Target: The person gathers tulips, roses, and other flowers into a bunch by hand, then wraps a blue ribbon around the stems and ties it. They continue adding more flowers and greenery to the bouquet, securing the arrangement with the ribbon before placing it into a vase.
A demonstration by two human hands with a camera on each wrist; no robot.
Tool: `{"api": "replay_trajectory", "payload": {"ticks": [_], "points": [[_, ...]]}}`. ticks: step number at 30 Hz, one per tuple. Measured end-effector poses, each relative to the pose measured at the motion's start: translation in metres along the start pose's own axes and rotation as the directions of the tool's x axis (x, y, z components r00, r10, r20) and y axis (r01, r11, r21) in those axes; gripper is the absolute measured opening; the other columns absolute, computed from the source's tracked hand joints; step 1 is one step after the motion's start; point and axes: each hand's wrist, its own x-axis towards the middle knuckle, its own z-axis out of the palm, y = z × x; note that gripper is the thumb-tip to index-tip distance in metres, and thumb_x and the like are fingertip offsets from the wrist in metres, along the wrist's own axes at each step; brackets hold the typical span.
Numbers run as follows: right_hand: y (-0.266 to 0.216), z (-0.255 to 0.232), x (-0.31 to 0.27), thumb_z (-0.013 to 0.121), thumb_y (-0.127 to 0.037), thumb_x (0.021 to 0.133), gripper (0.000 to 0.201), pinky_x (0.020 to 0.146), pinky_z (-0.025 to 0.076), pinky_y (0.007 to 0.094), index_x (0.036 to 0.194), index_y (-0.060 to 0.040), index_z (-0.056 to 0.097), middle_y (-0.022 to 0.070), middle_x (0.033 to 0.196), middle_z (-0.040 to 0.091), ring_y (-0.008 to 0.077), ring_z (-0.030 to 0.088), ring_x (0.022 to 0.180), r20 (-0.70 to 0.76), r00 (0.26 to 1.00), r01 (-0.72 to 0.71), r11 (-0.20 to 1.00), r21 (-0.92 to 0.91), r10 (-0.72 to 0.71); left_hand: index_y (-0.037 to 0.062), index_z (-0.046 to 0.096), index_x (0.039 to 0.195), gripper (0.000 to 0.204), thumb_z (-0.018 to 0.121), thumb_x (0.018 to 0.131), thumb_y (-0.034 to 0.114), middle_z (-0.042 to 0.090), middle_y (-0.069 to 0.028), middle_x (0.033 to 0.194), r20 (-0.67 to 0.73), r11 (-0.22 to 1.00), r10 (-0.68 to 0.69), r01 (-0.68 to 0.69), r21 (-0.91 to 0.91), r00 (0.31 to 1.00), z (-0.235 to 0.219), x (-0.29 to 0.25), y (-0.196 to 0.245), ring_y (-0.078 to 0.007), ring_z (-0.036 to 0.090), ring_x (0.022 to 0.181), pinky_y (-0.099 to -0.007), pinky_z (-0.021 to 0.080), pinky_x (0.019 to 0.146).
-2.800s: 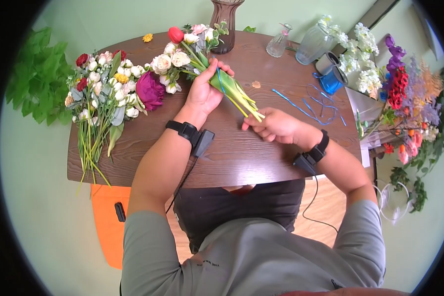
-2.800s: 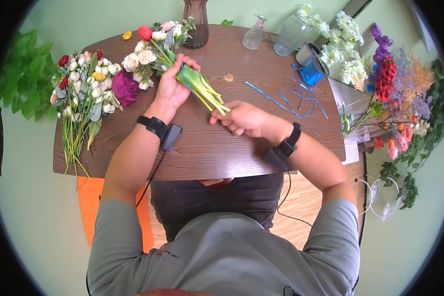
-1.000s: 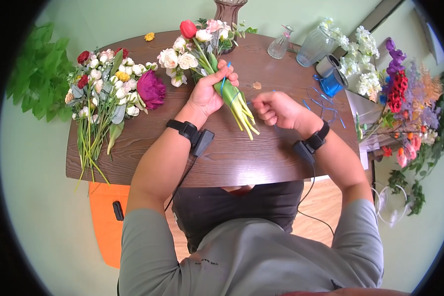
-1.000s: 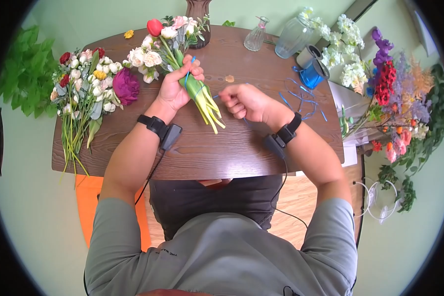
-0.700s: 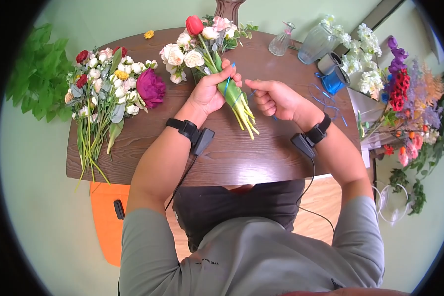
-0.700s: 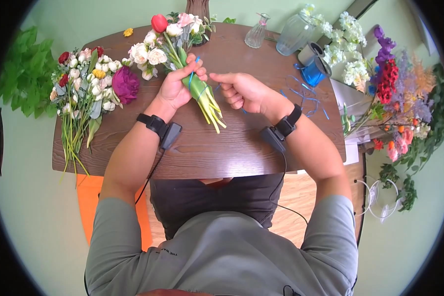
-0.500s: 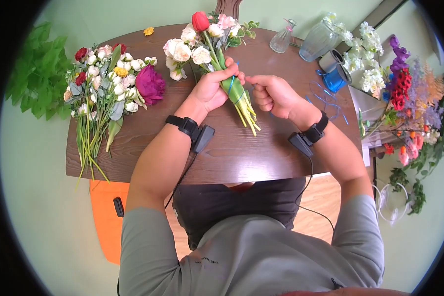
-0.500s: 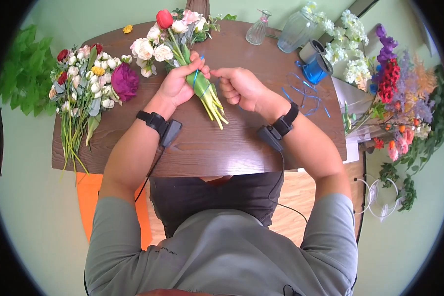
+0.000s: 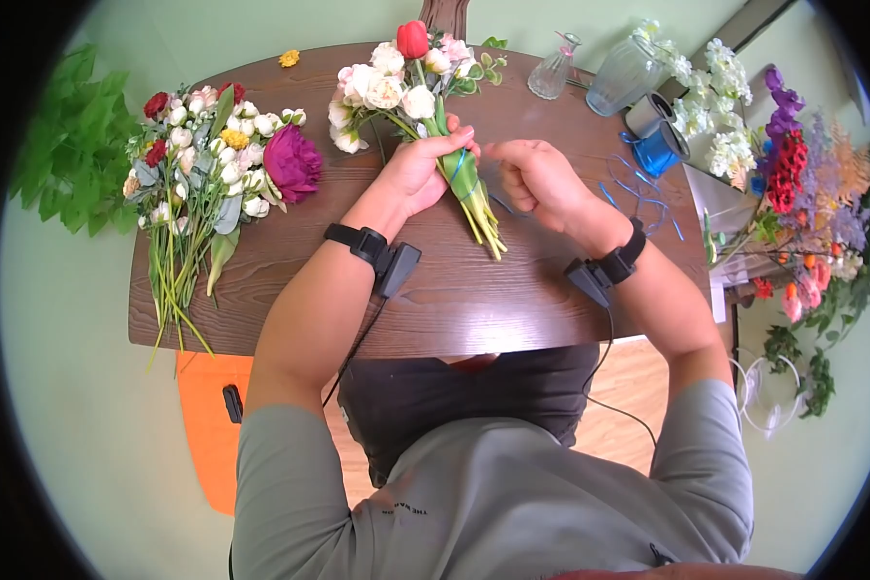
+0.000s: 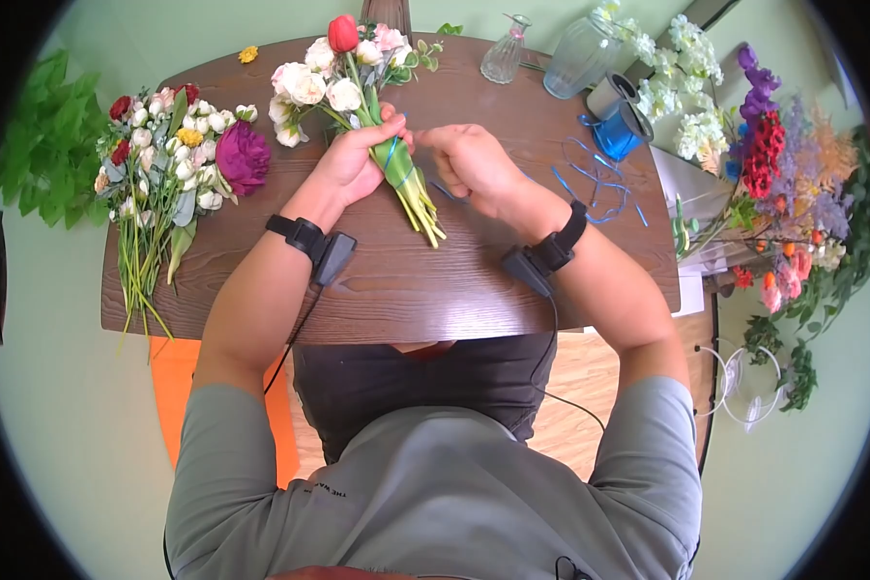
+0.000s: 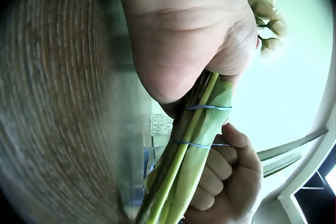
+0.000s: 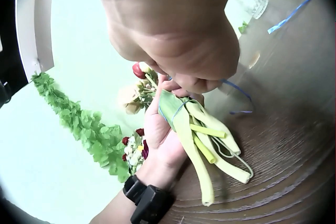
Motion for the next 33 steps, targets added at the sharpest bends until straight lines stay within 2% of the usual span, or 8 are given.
{"api": "replay_trajectory", "payload": {"ticks": [2,5,14,17,26,29,33], "points": [[-0.005,-0.002,-0.001,0.063,-0.019,0.099,0.018,0.043,0.023,0.0300,0.087,-0.0066,0.066,-0.0058,0.057,0.038,0.0078,0.028,0.045,0.000,1.000,-0.027,0.999,-0.027,0.027,0.0141,0.056,0.099,0.018,0.072,0.097,0.007,0.061,-0.0018,0.096,-0.026,1.000,0.001,-0.001,0.000,1.000,-0.001,0.001,-0.001,-0.0187,0.066,0.090,-0.0345,0.056,0.084],[-0.006,-0.006,0.000,0.064,-0.021,0.099,0.018,0.045,0.022,0.0289,0.089,-0.0072,0.067,-0.0067,0.059,0.039,0.0071,0.027,0.048,-0.086,0.996,-0.005,0.999,-0.046,0.001,0.0140,0.056,0.102,0.019,0.072,0.097,0.006,0.062,-0.0017,0.097,-0.041,1.000,-0.002,0.002,-0.003,0.999,-0.003,0.002,-0.001,-0.0183,0.067,0.091,-0.0346,0.056,0.084],[-0.013,-0.003,-0.002,0.071,-0.026,0.095,0.024,0.046,0.021,0.0284,0.079,-0.0146,0.059,-0.0090,0.061,0.036,0.0063,0.024,0.050,-0.108,0.994,0.000,0.997,-0.072,-0.008,0.0148,0.057,0.102,0.019,0.073,0.096,0.006,0.062,-0.0015,0.097,-0.067,1.000,-0.003,0.003,0.001,0.998,-0.005,0.003,-0.002,-0.0180,0.067,0.091,-0.0346,0.056,0.083],[-0.014,-0.003,-0.001,0.070,-0.023,0.096,0.023,0.046,0.022,0.0285,0.078,-0.0143,0.059,-0.0091,0.059,0.037,0.0062,0.026,0.049,-0.147,0.989,-0.025,0.996,-0.084,0.012,0.0150,0.057,0.102,0.019,0.073,0.096,0.006,0.063,-0.0014,0.097,-0.063,1.000,-0.002,0.002,0.005,0.998,-0.003,0.002,-0.002,-0.0179,0.067,0.090,-0.0347,0.056,0.082],[-0.012,-0.001,0.002,0.066,-0.012,0.095,0.022,0.042,0.026,0.0293,0.076,-0.0107,0.056,-0.0062,0.057,0.043,0.0080,0.031,0.044,-0.128,0.990,0.061,0.998,-0.035,-0.065,0.0143,0.056,0.100,0.019,0.073,0.096,0.005,0.062,-0.0010,0.096,-0.066,1.000,-0.003,0.004,0.014,0.998,0.003,0.000,-0.001,-0.0178,0.068,0.087,-0.0349,0.057,0.081],[-0.017,0.006,0.000,0.065,-0.009,0.096,0.029,0.042,0.021,0.0290,0.072,-0.0128,0.049,-0.0070,0.056,0.037,0.0068,0.026,0.045,-0.172,0.983,0.065,0.998,-0.021,-0.068,0.0140,0.056,0.099,0.020,0.073,0.096,0.005,0.061,-0.0007,0.095,-0.075,1.000,-0.006,0.007,0.015,0.997,0.006,-0.002,0.000,-0.0175,0.067,0.087,-0.0346,0.057,0.081],[-0.025,0.007,-0.001,0.065,-0.006,0.094,0.027,0.043,0.021,0.0287,0.073,-0.0125,0.050,-0.0072,0.056,0.038,0.0063,0.027,0.045,-0.162,0.985,0.067,0.998,-0.006,-0.067,0.0141,0.056,0.098,0.020,0.073,0.095,0.005,0.060,-0.0006,0.094,-0.073,1.000,-0.003,0.004,0.018,0.997,0.004,0.000,-0.001,-0.0173,0.066,0.086,-0.0342,0.056,0.080]]}}
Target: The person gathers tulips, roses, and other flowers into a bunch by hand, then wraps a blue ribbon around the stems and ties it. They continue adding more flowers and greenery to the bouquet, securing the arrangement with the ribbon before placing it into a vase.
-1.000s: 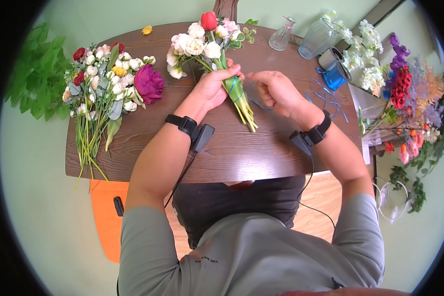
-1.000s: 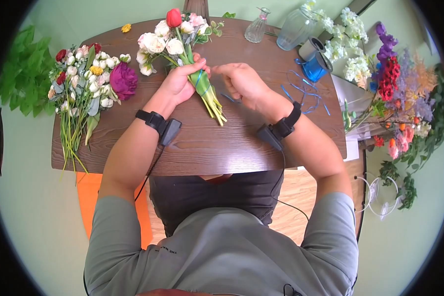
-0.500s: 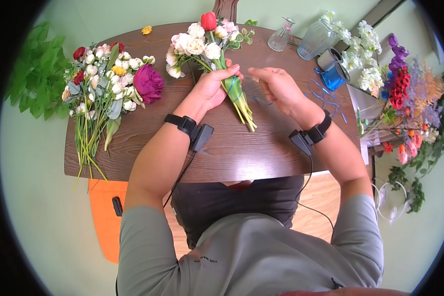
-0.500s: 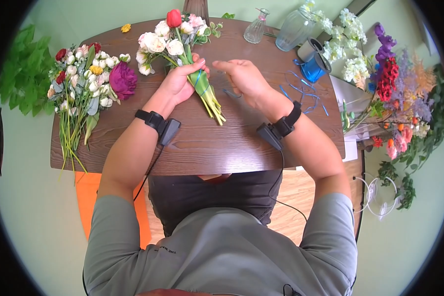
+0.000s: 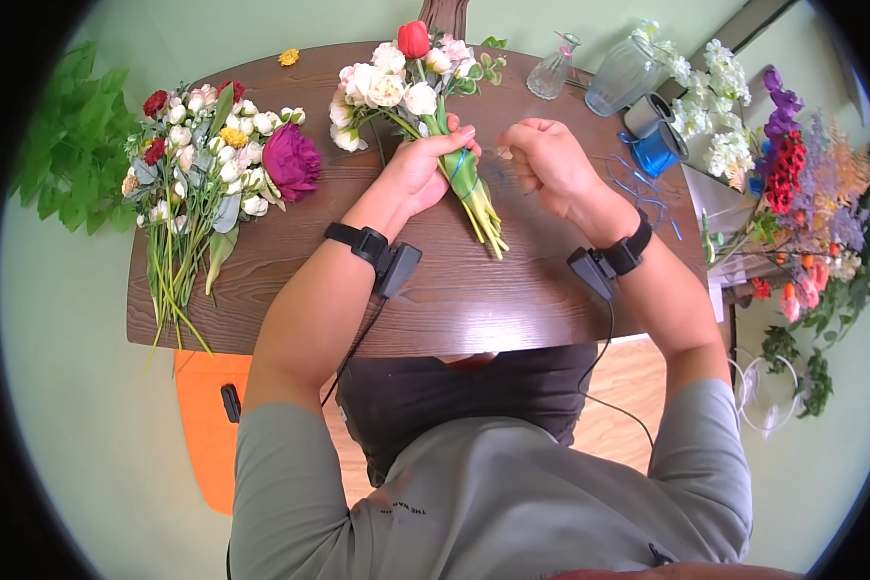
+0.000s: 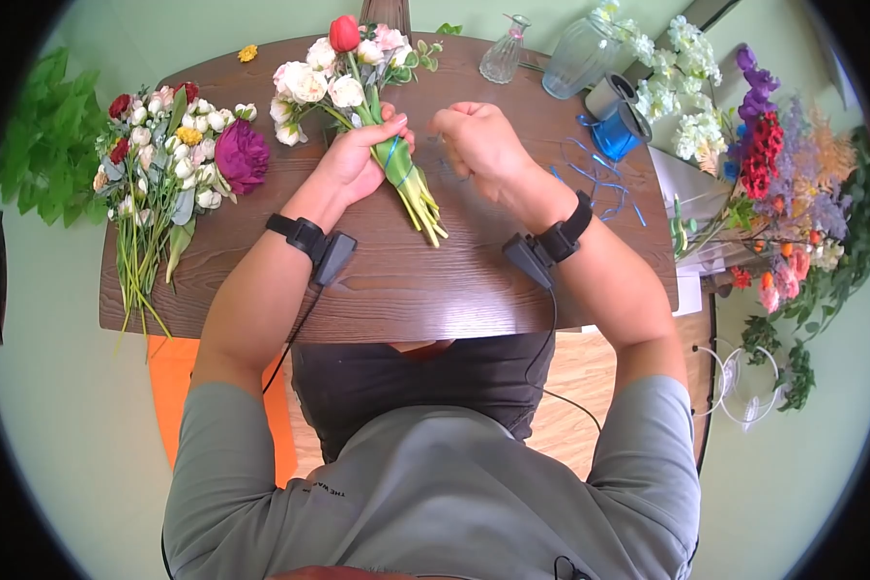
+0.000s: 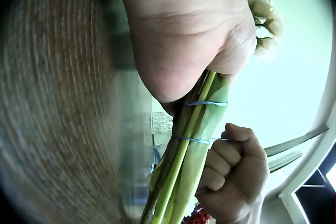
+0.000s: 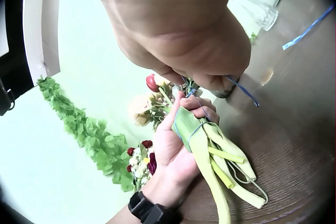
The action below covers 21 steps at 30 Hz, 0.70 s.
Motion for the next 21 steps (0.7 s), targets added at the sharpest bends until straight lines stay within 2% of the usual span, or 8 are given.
{"api": "replay_trajectory", "payload": {"ticks": [11,14,18,21], "points": [[-0.009,0.005,-0.007,0.064,-0.003,0.090,0.021,0.042,0.025,0.0274,0.072,-0.0089,0.055,-0.0052,0.058,0.046,0.0045,0.033,0.046,-0.045,0.994,0.091,0.992,-0.090,-0.096,0.0147,0.053,0.095,0.022,0.073,0.095,0.005,0.059,-0.0010,0.094,0.017,1.000,0.011,-0.011,-0.003,1.000,-0.001,0.003,-0.003,-0.0183,0.063,0.084,-0.0338,0.055,0.078],[-0.008,0.002,-0.005,0.066,-0.007,0.085,0.022,0.044,0.029,0.0274,0.066,-0.0100,0.056,-0.0040,0.060,0.051,0.0060,0.039,0.048,-0.029,0.991,0.123,0.982,-0.141,-0.128,0.0147,0.053,0.095,0.022,0.073,0.095,0.005,0.059,-0.0014,0.093,0.011,1.000,0.018,-0.018,-0.005,1.000,0.001,0.002,-0.003,-0.0186,0.063,0.085,-0.0338,0.054,0.078],[-0.010,0.003,-0.006,0.067,-0.009,0.086,0.025,0.045,0.028,0.0272,0.063,-0.0105,0.056,-0.0051,0.060,0.051,0.0050,0.040,0.050,0.003,0.987,0.161,0.967,-0.198,-0.163,0.0146,0.053,0.096,0.021,0.072,0.096,0.005,0.059,-0.0015,0.094,0.028,0.999,0.030,-0.030,-0.020,0.999,-0.002,0.004,-0.003,-0.0186,0.064,0.086,-0.0340,0.054,0.078],[-0.011,0.010,-0.011,0.067,-0.011,0.087,0.026,0.046,0.029,0.0276,0.064,-0.0100,0.057,-0.0053,0.060,0.052,0.0045,0.040,0.052,0.016,0.987,0.161,0.949,-0.270,-0.163,0.0147,0.053,0.096,0.021,0.071,0.097,0.005,0.059,-0.0013,0.094,-0.016,0.996,0.091,-0.091,-0.014,0.996,0.001,0.002,-0.003,-0.0188,0.064,0.086,-0.0344,0.054,0.079]]}}
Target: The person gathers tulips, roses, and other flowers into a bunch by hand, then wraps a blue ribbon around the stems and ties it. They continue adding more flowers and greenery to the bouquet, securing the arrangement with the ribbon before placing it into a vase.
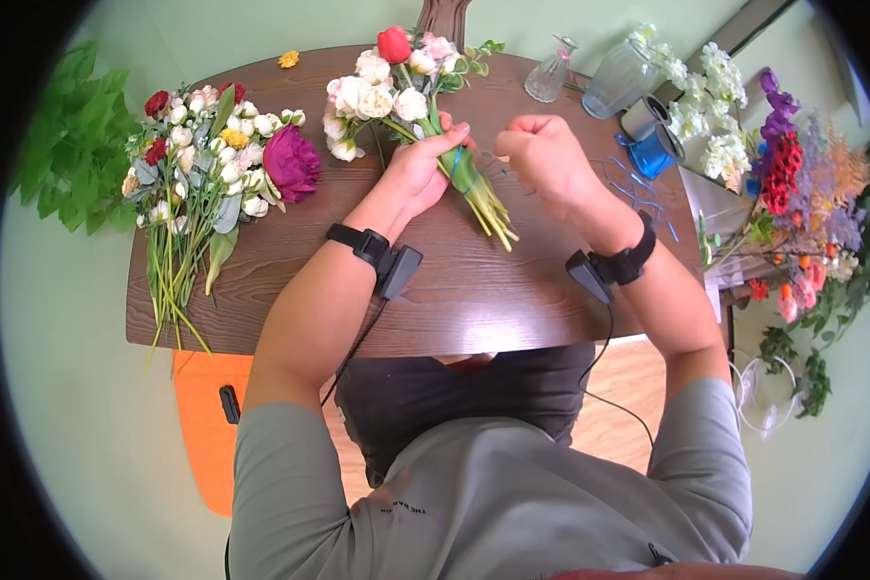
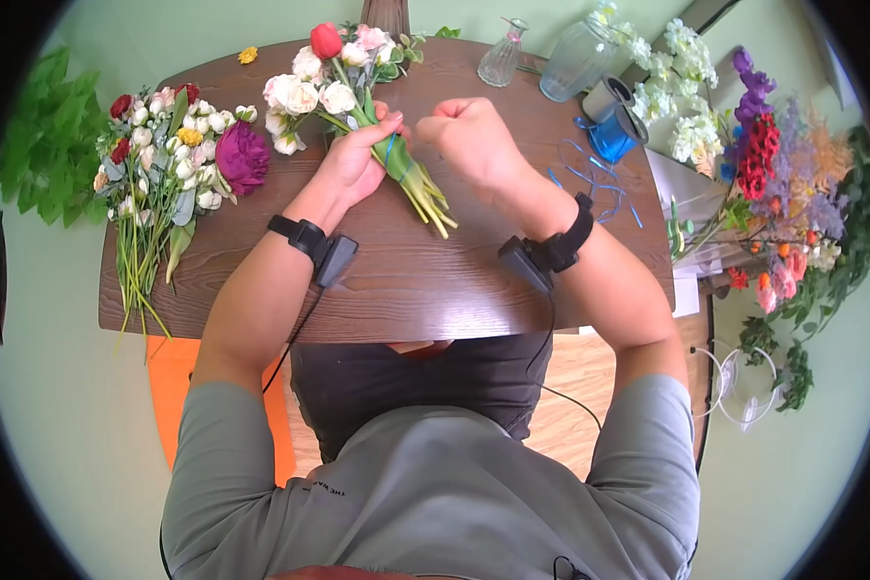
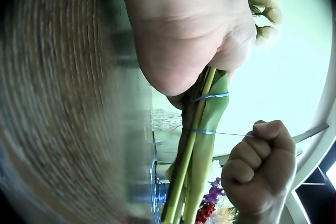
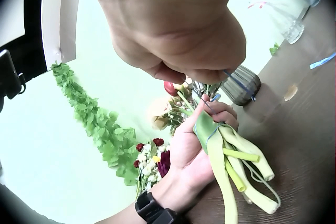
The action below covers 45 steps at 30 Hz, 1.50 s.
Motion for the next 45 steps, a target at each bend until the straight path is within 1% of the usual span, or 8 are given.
{"api": "replay_trajectory", "payload": {"ticks": [9,12,19,24,27,37,40,45], "points": [[0.036,0.052,-0.050,0.058,-0.035,0.109,0.040,0.049,0.027,0.0263,0.078,-0.0107,0.060,-0.0101,0.064,0.043,0.0025,0.034,0.055,0.232,0.966,-0.098,0.992,-0.083,0.115,0.0151,0.053,0.095,0.020,0.069,0.099,0.005,0.058,-0.0017,0.092,-0.051,0.970,0.175,-0.181,-0.165,0.983,-0.007,0.004,0.005,-0.0181,0.061,0.091,-0.0356,0.052,0.087],[0.051,0.054,-0.057,0.052,-0.037,0.111,0.039,0.054,0.034,0.0284,0.083,-0.0094,0.060,-0.0065,0.071,0.047,0.0061,0.037,0.058,0.401,0.906,-0.197,0.973,0.123,0.132,0.0136,0.053,0.094,0.017,0.067,0.100,0.006,0.058,-0.0023,0.091,-0.020,0.947,0.182,-0.180,-0.265,0.983,-0.007,0.003,0.006,-0.0171,0.059,0.091,-0.0330,0.051,0.086],[0.071,0.028,-0.041,0.049,-0.035,0.112,0.033,0.045,0.025,0.0249,0.096,-0.0092,0.062,-0.0067,0.069,0.043,0.0050,0.033,0.050,0.586,0.735,-0.448,0.893,0.043,0.341,0.0119,0.052,0.096,0.014,0.064,0.102,0.007,0.053,-0.0037,0.093,0.108,0.924,0.156,-0.107,-0.368,0.982,-0.004,-0.001,0.009,-0.0157,0.056,0.090,-0.0296,0.049,0.084],[0.071,-0.005,-0.016,0.054,-0.011,0.103,0.015,0.042,0.026,0.0232,0.106,-0.0037,0.067,-0.0049,0.071,0.053,0.0035,0.038,0.050,0.480,0.815,-0.389,0.921,0.036,0.325,0.0124,0.050,0.097,0.015,0.063,0.102,0.006,0.049,-0.0034,0.092,0.246,0.927,0.110,-0.011,-0.374,0.963,-0.003,-0.003,0.008,-0.0149,0.054,0.090,-0.0290,0.049,0.082],[0.055,-0.028,-0.003,0.061,-0.020,0.106,0.019,0.043,0.024,0.0217,0.098,-0.0040,0.067,-0.0083,0.068,0.047,0.0018,0.033,0.050,0.459,0.818,-0.472,0.860,0.194,0.346,0.0131,0.049,0.096,0.017,0.063,0.102,0.006,0.048,-0.0029,0.090,0.288,0.943,0.089,0.012,-0.332,0.953,-0.002,-0.004,0.007,-0.0147,0.053,0.089,-0.0291,0.049,0.081],[0.029,-0.022,0.004,0.064,-0.030,0.103,0.031,0.045,0.020,0.0263,0.080,-0.0108,0.059,-0.0095,0.062,0.036,0.0046,0.028,0.052,0.353,0.896,-0.324,0.941,0.101,0.271,0.0142,0.049,0.095,0.019,0.065,0.100,0.004,0.052,-0.0015,0.088,0.226,0.984,0.051,-0.011,-0.177,0.973,0.004,-0.007,0.006,-0.0161,0.056,0.089,-0.0312,0.048,0.081],[0.023,-0.008,-0.003,0.066,-0.033,0.101,0.034,0.047,0.027,0.0281,0.078,-0.0089,0.062,-0.0076,0.063,0.045,0.0054,0.035,0.053,0.222,0.938,-0.252,0.964,-0.087,0.265,0.0140,0.051,0.095,0.018,0.065,0.100,0.004,0.056,-0.0020,0.089,0.233,0.989,0.041,-0.006,-0.149,0.972,0.002,-0.006,0.005,-0.0173,0.059,0.091,-0.0326,0.051,0.083],[0.034,0.004,-0.003,0.066,-0.028,0.098,0.034,0.054,0.039,0.0296,0.075,-0.0034,0.068,-0.0020,0.068,0.061,0.0065,0.048,0.058,0.153,0.981,-0.114,0.993,-0.042,0.119,0.0137,0.054,0.098,0.016,0.066,0.100,0.004,0.060,-0.0027,0.094,0.171,0.998,0.030,-0.020,-0.061,0.985,-0.003,-0.002,0.002,-0.0189,0.064,0.093,-0.0339,0.054,0.085]]}}
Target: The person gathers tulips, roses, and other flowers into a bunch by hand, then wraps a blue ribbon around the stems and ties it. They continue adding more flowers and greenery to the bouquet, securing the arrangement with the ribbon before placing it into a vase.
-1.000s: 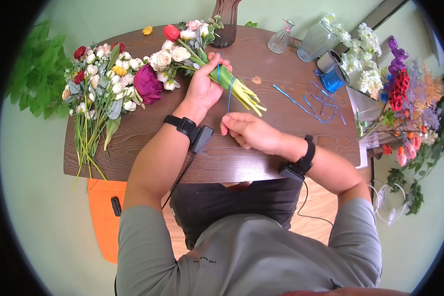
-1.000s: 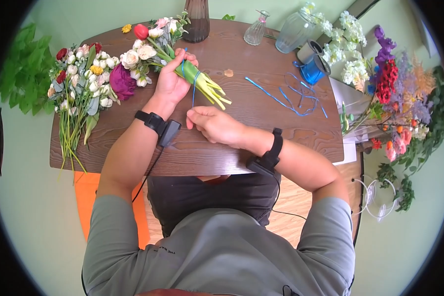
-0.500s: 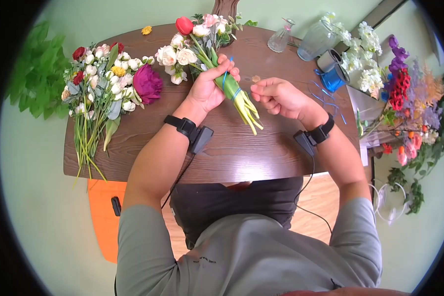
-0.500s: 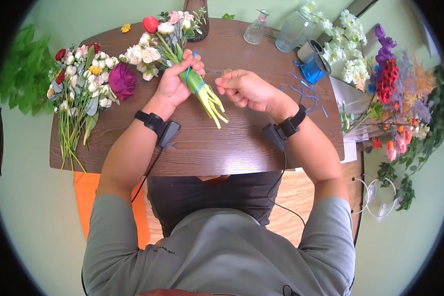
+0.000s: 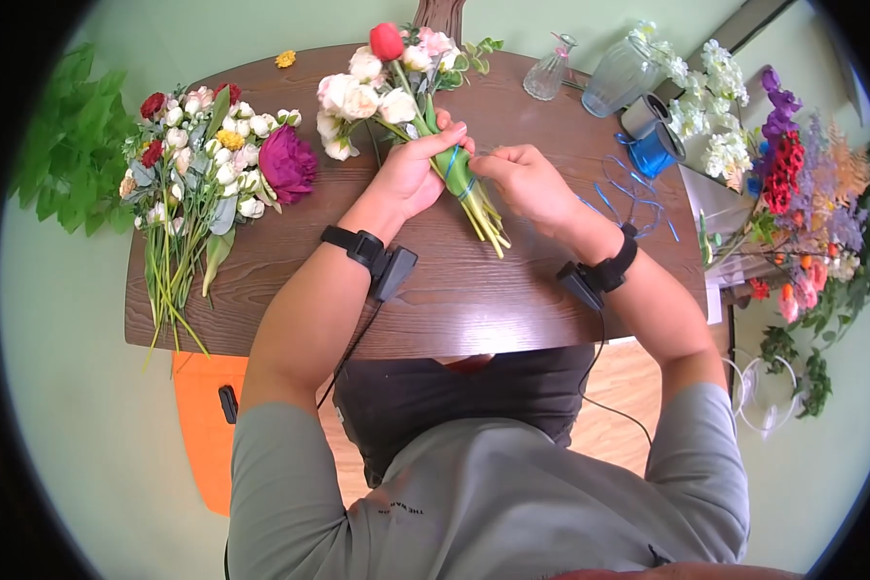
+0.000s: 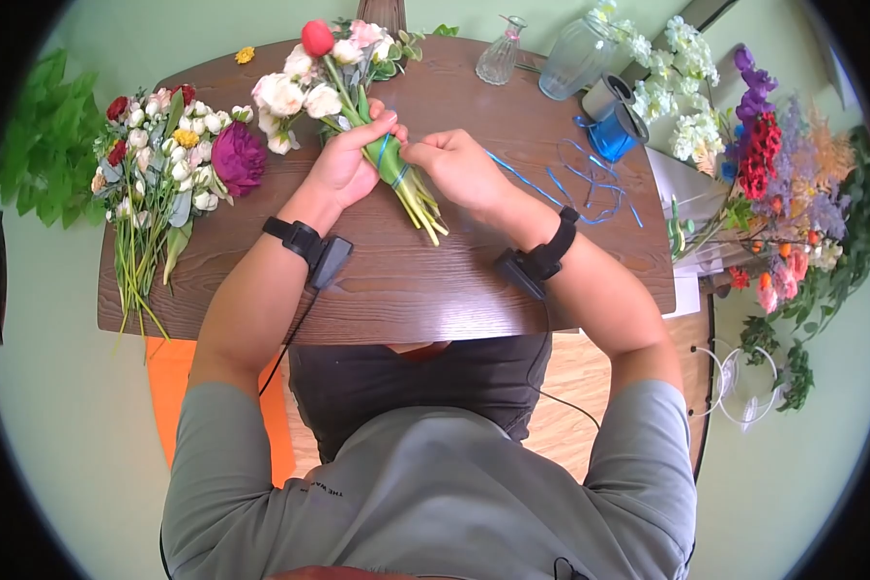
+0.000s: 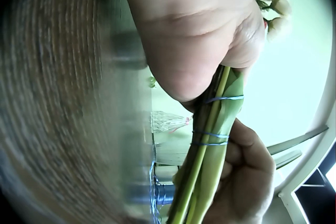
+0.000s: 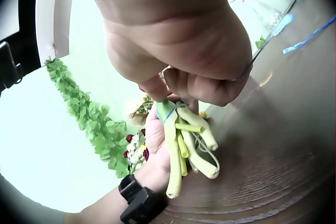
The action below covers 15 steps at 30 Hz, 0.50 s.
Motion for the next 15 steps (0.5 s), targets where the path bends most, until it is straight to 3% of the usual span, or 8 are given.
{"api": "replay_trajectory", "payload": {"ticks": [8,15], "points": [[0.011,0.002,0.003,0.063,-0.021,0.098,0.033,0.054,0.042,0.0299,0.072,-0.0015,0.068,-0.0022,0.064,0.060,0.0061,0.051,0.057,-0.062,0.994,0.084,0.996,-0.027,-0.086,0.0138,0.054,0.100,0.017,0.068,0.099,0.004,0.060,-0.0028,0.096,-0.124,0.997,0.022,-0.013,0.073,0.992,0.000,0.002,-0.004,-0.0187,0.065,0.094,-0.0332,0.054,0.086],[0.011,0.003,0.000,0.062,-0.022,0.098,0.035,0.052,0.041,0.0302,0.071,-0.0013,0.067,-0.0021,0.060,0.058,0.0059,0.050,0.056,-0.082,0.984,0.151,0.985,-0.082,-0.157,0.0139,0.053,0.099,0.019,0.071,0.098,0.007,0.062,-0.0028,0.096,-0.069,0.977,0.083,-0.068,0.202,0.994,0.003,0.001,-0.006,-0.0171,0.064,0.095,-0.0322,0.053,0.087]]}}
